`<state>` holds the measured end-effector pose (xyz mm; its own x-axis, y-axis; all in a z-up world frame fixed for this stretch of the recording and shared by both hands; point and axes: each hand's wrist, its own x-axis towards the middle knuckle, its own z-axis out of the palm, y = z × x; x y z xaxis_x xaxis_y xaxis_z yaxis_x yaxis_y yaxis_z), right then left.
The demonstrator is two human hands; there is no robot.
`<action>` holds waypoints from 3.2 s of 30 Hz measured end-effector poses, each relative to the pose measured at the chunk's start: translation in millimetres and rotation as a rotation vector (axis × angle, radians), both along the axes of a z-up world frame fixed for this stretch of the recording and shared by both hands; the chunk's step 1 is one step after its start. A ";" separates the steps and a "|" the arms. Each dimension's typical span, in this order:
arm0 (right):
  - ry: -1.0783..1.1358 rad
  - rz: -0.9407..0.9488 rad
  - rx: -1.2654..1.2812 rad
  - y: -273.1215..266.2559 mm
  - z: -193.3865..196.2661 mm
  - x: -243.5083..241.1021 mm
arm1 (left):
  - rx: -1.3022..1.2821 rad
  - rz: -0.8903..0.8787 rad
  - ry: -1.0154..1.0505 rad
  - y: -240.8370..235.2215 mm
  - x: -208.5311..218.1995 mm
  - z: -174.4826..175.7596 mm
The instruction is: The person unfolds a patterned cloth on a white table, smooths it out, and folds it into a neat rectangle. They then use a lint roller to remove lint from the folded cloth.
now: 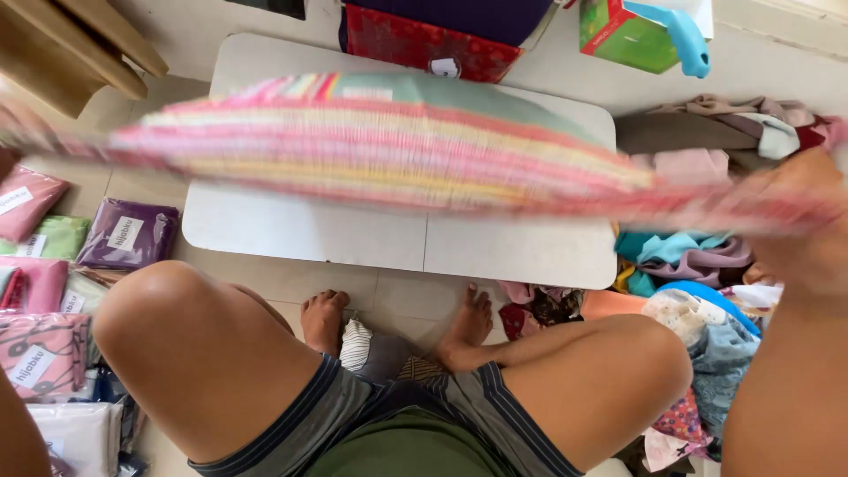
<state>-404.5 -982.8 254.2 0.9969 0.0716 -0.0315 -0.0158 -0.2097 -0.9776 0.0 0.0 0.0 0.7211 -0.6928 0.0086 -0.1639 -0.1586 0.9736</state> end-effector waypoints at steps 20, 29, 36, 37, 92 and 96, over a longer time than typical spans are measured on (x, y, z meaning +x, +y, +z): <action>0.530 -0.152 -0.477 84.3 -126.3 35.6 | 0.413 0.172 0.328 -257.7 -122.7 128.4; 0.595 -0.149 -0.608 66.3 -175.1 116.5 | 0.603 0.390 -0.049 -332.8 -52.2 79.0; 0.495 -0.270 -0.788 20.3 -260.6 145.1 | 0.698 0.461 -0.195 -335.4 9.8 -51.6; 0.466 -0.239 -0.856 22.0 -262.7 146.4 | 0.710 0.435 -0.180 -337.6 10.3 -58.0; 0.072 0.222 -1.233 112.7 -227.7 231.8 | 0.850 -0.082 -0.877 -407.9 -1.4 -20.0; 0.132 0.239 -1.238 110.6 -234.8 240.5 | 0.942 -0.110 -0.898 -411.9 9.6 -21.7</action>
<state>-164.0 -872.2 19.5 0.9475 0.1002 -0.3037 0.0663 -0.9906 -0.1199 9.6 -411.9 -21.7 0.6570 -0.7512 -0.0641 -0.7503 -0.6598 0.0412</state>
